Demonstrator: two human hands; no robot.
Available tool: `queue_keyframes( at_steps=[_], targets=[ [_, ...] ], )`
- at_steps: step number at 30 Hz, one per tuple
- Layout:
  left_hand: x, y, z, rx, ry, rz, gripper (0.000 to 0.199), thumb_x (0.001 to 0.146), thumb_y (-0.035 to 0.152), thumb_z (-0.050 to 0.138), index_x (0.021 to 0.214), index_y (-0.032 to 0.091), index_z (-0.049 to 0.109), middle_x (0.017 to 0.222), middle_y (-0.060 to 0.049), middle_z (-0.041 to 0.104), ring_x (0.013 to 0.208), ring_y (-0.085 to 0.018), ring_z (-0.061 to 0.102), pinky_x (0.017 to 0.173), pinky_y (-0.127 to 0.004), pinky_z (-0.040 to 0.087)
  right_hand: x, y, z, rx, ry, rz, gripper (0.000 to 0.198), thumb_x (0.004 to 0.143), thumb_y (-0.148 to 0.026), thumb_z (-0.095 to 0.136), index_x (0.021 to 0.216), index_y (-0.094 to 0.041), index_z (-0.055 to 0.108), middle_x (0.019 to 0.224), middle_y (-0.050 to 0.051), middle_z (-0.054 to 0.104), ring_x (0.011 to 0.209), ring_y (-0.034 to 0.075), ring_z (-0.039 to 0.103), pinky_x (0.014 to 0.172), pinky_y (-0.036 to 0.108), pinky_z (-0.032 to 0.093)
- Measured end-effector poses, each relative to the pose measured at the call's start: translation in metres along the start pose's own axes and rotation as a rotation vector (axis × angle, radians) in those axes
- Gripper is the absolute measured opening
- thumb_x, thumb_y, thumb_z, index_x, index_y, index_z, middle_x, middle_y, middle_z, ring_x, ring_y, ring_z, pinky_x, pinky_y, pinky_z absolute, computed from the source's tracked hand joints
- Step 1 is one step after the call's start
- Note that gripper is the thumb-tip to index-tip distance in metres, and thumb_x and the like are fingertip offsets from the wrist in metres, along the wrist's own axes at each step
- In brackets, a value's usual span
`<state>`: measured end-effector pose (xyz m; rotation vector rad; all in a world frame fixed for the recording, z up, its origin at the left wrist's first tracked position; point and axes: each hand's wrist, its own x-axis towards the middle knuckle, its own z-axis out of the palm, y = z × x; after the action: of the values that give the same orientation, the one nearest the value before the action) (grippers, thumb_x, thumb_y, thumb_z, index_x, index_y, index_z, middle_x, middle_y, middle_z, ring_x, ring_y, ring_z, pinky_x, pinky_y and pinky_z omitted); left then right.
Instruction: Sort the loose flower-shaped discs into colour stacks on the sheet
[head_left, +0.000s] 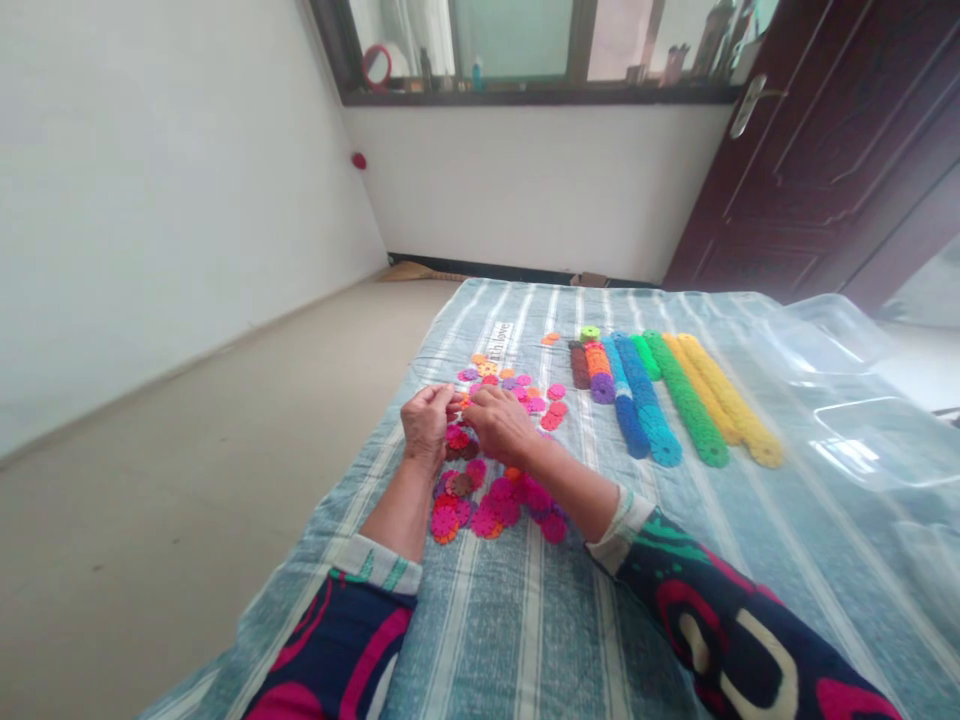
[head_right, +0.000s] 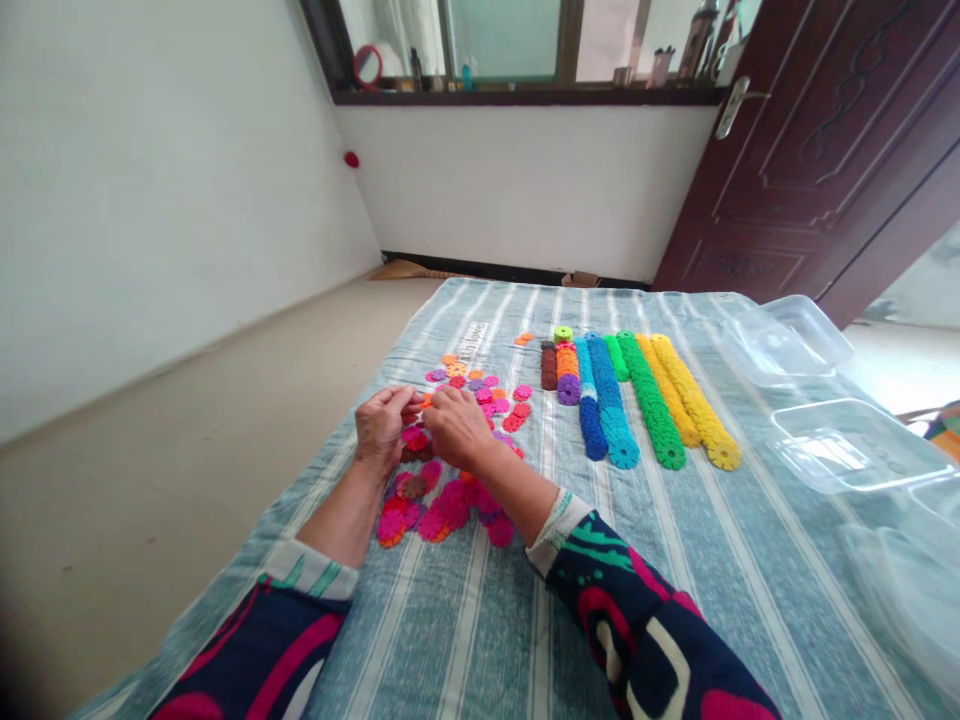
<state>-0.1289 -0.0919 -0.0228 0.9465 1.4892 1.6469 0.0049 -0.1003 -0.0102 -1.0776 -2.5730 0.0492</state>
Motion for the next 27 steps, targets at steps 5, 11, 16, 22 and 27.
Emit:
queue_keyframes(
  at_steps=[5, 11, 16, 22, 27],
  targets=[
    [0.0, 0.0, 0.0, 0.021, -0.009, 0.016, 0.026, 0.061, 0.039, 0.067, 0.069, 0.014, 0.067, 0.061, -0.001, 0.066, 0.05, -0.009, 0.055, 0.05, -0.019, 0.042, -0.019, 0.046, -0.026, -0.025, 0.095, 0.191, 0.029, 0.098, -0.019, 0.043, 0.093, -0.016, 0.072, 0.108, 0.011, 0.062, 0.106, 0.022, 0.05, 0.087, 0.032, 0.039],
    [-0.001, 0.001, 0.001, 0.03, -0.007, 0.028, 0.024, 0.061, 0.038, 0.066, 0.068, 0.014, 0.067, 0.059, -0.001, 0.066, 0.05, -0.009, 0.055, 0.049, -0.019, 0.042, -0.046, 0.119, -0.068, -0.166, -0.002, 0.463, 0.027, 0.093, -0.02, 0.048, 0.087, -0.014, 0.073, 0.106, 0.012, 0.063, 0.108, 0.023, 0.052, 0.087, 0.03, 0.039],
    [0.0, 0.001, 0.001, 0.058, 0.002, 0.027, 0.026, 0.06, 0.039, 0.066, 0.07, 0.015, 0.067, 0.061, -0.001, 0.066, 0.05, -0.01, 0.055, 0.049, -0.02, 0.042, -0.054, 0.138, -0.079, -0.231, -0.12, 0.496, 0.029, 0.093, -0.021, 0.046, 0.088, -0.017, 0.075, 0.11, 0.012, 0.063, 0.11, 0.025, 0.051, 0.085, 0.031, 0.038],
    [0.0, 0.001, 0.001, 0.048, 0.002, 0.03, 0.024, 0.06, 0.037, 0.067, 0.069, 0.015, 0.067, 0.059, -0.001, 0.065, 0.049, -0.009, 0.054, 0.048, -0.02, 0.042, -0.052, 0.138, -0.074, -0.234, -0.152, 0.485, 0.028, 0.091, -0.019, 0.047, 0.089, -0.015, 0.075, 0.112, 0.014, 0.063, 0.11, 0.026, 0.051, 0.084, 0.033, 0.039],
    [-0.001, 0.001, 0.0, 0.044, -0.007, 0.035, 0.022, 0.061, 0.036, 0.067, 0.067, 0.015, 0.066, 0.059, 0.0, 0.065, 0.049, -0.009, 0.054, 0.048, -0.019, 0.042, -0.051, 0.141, -0.068, -0.252, -0.148, 0.49, 0.026, 0.091, -0.021, 0.049, 0.087, -0.014, 0.074, 0.112, 0.014, 0.063, 0.112, 0.027, 0.051, 0.086, 0.034, 0.038]
  ],
)
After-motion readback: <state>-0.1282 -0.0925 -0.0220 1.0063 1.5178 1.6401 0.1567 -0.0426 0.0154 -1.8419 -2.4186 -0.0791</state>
